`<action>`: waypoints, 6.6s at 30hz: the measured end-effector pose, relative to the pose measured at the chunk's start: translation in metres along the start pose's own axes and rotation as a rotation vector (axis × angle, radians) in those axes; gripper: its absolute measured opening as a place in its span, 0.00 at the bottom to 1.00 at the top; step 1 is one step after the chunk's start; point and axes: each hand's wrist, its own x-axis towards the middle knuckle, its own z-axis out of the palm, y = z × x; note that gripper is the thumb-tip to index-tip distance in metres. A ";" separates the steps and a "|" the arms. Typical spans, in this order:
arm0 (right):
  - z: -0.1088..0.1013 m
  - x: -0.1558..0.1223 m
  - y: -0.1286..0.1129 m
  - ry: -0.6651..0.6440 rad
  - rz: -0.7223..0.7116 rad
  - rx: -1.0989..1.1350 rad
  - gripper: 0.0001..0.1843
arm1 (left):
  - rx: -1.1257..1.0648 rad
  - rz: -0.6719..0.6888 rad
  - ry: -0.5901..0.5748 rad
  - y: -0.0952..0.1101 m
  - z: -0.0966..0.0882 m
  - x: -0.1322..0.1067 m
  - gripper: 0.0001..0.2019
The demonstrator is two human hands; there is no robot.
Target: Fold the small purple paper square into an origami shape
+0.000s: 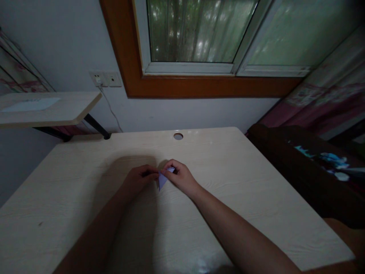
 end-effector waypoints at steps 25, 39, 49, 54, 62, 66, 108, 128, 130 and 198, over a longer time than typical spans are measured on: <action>0.000 0.000 -0.002 -0.004 0.000 0.014 0.08 | -0.086 0.001 0.070 -0.009 0.002 0.001 0.11; 0.000 -0.001 -0.002 -0.013 0.013 0.011 0.09 | -0.012 0.021 0.056 -0.006 0.000 0.000 0.10; 0.000 -0.002 0.000 -0.005 0.000 -0.014 0.08 | -0.063 0.006 0.084 0.006 0.002 -0.003 0.11; -0.001 -0.002 0.001 -0.014 0.000 -0.018 0.08 | 0.047 0.044 0.045 0.006 0.002 -0.004 0.11; -0.001 -0.002 -0.004 -0.031 -0.028 -0.054 0.08 | 0.119 0.061 0.034 0.002 0.003 -0.003 0.11; 0.000 -0.002 -0.003 -0.012 -0.034 -0.005 0.09 | 0.103 0.056 0.050 0.005 0.003 -0.003 0.10; 0.015 -0.003 -0.004 -0.009 0.238 0.666 0.28 | -0.014 0.311 0.141 -0.001 -0.005 -0.003 0.08; 0.016 -0.004 -0.003 -0.013 0.205 0.765 0.24 | -0.060 0.369 0.119 -0.006 -0.003 0.000 0.06; 0.015 -0.004 -0.003 -0.016 0.200 0.766 0.24 | -0.058 0.355 0.129 -0.005 -0.003 -0.001 0.06; 0.009 0.003 0.000 0.476 0.078 0.706 0.22 | -0.092 -0.001 0.088 0.005 -0.001 -0.005 0.11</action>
